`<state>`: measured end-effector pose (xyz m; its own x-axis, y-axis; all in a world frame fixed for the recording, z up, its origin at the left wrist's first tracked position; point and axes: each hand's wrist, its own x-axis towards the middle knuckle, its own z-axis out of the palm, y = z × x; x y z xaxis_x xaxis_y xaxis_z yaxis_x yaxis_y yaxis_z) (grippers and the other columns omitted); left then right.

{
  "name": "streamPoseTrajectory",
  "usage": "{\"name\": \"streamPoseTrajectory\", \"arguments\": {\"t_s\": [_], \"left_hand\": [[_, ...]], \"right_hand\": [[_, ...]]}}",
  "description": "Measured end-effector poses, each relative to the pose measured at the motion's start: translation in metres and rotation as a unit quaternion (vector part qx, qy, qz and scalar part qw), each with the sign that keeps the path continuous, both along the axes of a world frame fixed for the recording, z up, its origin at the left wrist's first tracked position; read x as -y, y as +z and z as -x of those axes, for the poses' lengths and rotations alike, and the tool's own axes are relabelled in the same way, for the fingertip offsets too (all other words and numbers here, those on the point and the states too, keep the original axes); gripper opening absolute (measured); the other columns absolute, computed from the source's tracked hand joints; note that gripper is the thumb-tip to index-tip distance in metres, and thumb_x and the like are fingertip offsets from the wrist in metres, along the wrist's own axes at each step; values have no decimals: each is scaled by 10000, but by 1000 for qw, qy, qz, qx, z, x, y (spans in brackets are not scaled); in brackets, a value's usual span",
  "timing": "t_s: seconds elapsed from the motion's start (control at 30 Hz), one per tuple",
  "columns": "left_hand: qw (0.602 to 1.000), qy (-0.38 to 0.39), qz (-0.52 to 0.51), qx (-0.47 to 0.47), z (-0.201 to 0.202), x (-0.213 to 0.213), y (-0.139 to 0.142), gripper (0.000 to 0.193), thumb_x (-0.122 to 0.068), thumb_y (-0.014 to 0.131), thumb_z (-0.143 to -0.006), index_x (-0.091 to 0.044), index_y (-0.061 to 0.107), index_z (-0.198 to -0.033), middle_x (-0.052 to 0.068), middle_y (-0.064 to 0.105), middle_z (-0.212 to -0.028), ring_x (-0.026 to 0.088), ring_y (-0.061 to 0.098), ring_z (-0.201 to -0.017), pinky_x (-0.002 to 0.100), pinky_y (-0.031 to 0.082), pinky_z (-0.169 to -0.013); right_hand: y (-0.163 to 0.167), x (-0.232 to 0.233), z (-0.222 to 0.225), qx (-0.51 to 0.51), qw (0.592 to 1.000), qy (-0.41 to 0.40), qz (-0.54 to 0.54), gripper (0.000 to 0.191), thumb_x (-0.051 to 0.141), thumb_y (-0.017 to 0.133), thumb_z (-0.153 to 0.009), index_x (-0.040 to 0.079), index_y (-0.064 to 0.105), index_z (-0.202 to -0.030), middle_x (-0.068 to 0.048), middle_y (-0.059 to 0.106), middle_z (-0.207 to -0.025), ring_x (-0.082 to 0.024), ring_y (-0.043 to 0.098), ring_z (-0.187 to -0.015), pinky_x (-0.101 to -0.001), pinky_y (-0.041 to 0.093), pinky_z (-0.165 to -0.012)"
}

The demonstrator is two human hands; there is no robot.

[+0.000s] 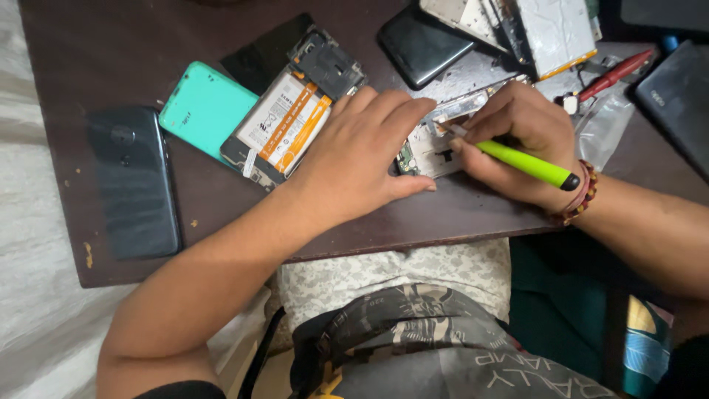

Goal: The person repairs a disassembled smartphone lying on a cluttered work desk, holding the phone frame steady with one hand while using a green-handled screwdriver to work on the internal board and connectors. Other phones, batteries, and repair tools are scattered around the workspace.

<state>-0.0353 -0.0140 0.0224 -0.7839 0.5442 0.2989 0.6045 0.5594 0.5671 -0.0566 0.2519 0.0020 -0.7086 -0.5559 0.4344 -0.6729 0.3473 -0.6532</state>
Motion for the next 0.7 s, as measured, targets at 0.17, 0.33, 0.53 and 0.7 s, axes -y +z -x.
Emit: {"name": "streamPoseTrajectory", "arguments": {"t_s": [0.17,0.33,0.53,0.7], "left_hand": [[1000,3,-9,0,4,-1,0,651,-373,833,-846,-54,573,-1351,116,611,-1279,334,552,-1126,460,431,-1001],[1000,14,-22,-1,9,-5,-1,426,-261,757,-934,-80,638,-1301,77,638,-1231,304,574,-1095,442,432,-958],[1000,17,-17,0,13,-6,0,380,-234,750,-917,-83,667,-1256,65,646,-1186,297,584,-1075,437,437,-945],[1000,18,-13,3,14,-6,0,376,-241,757,-916,-80,665,-1243,66,652,-1196,301,584,-1081,440,438,-953]], "right_hand": [[3,0,4,16,999,9,27,216,29,849,-877,58,638,-909,-90,678,-947,-202,703,-888,-276,551,-736],[6,-1,10,29,998,34,34,227,39,856,-849,49,636,-903,-89,688,-924,-201,715,-875,-293,561,-757],[7,-4,11,34,998,24,39,231,50,864,-825,61,643,-891,-86,684,-917,-191,697,-833,-284,541,-738],[8,-7,12,31,999,17,34,215,54,844,-829,73,638,-888,-81,672,-945,-185,663,-845,-273,518,-742]]}}
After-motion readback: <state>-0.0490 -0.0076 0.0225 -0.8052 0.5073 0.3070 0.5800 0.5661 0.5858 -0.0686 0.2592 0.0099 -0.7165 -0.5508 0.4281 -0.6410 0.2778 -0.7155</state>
